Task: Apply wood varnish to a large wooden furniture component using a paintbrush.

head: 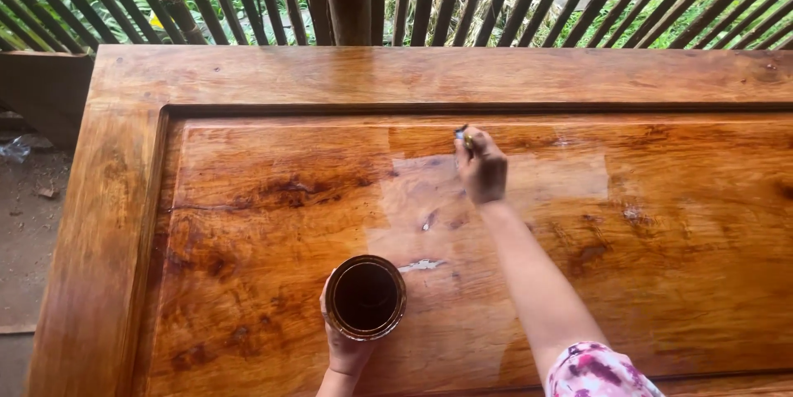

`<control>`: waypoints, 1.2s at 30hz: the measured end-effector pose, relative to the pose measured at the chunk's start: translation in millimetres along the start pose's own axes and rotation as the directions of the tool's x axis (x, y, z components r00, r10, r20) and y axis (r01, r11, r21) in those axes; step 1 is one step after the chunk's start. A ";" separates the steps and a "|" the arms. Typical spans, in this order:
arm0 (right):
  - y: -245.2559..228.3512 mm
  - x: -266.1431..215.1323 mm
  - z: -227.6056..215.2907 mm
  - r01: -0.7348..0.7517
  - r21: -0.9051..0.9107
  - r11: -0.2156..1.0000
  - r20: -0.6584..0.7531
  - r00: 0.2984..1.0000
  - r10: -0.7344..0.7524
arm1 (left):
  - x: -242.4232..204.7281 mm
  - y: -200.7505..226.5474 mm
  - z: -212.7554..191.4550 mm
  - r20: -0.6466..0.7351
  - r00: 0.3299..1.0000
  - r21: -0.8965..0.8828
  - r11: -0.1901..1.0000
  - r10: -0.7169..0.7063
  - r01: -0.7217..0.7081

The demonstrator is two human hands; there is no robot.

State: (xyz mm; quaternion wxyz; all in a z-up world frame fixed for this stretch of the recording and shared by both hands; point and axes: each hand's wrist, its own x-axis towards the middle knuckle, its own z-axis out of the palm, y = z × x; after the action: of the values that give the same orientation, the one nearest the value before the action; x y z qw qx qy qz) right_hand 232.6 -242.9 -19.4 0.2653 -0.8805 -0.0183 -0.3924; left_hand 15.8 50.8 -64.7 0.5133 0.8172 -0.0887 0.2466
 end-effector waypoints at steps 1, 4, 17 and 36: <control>-8.2 3.9 -4.3 0.013 0.039 0.999 0.002 1.000 -0.013 | -8.4 -8.1 1.3 0.024 0.999 -0.048 0.998 -0.032 0.034; 23.7 11.2 -16.3 -0.164 0.140 0.976 0.048 0.986 0.159 | -16.9 -19.2 3.9 0.103 0.955 -0.475 0.829 -0.280 0.294; 255.8 25.0 -146.1 -0.342 -0.268 0.901 -0.183 0.936 0.301 | -34.6 -39.8 8.6 0.498 0.719 -0.822 -0.001 -0.485 0.569; 219.2 17.8 -122.7 -0.246 -0.349 0.904 -0.107 0.969 0.222 | -42.5 -54.2 12.6 0.552 0.711 -0.834 -0.292 -0.436 0.468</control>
State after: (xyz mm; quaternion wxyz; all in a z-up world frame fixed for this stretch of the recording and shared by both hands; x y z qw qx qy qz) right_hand 214.1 -493.3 -38.5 0.1453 -0.8967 0.1681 -0.3829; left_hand 4.7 59.9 -133.3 0.9768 0.1591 0.0774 -0.1203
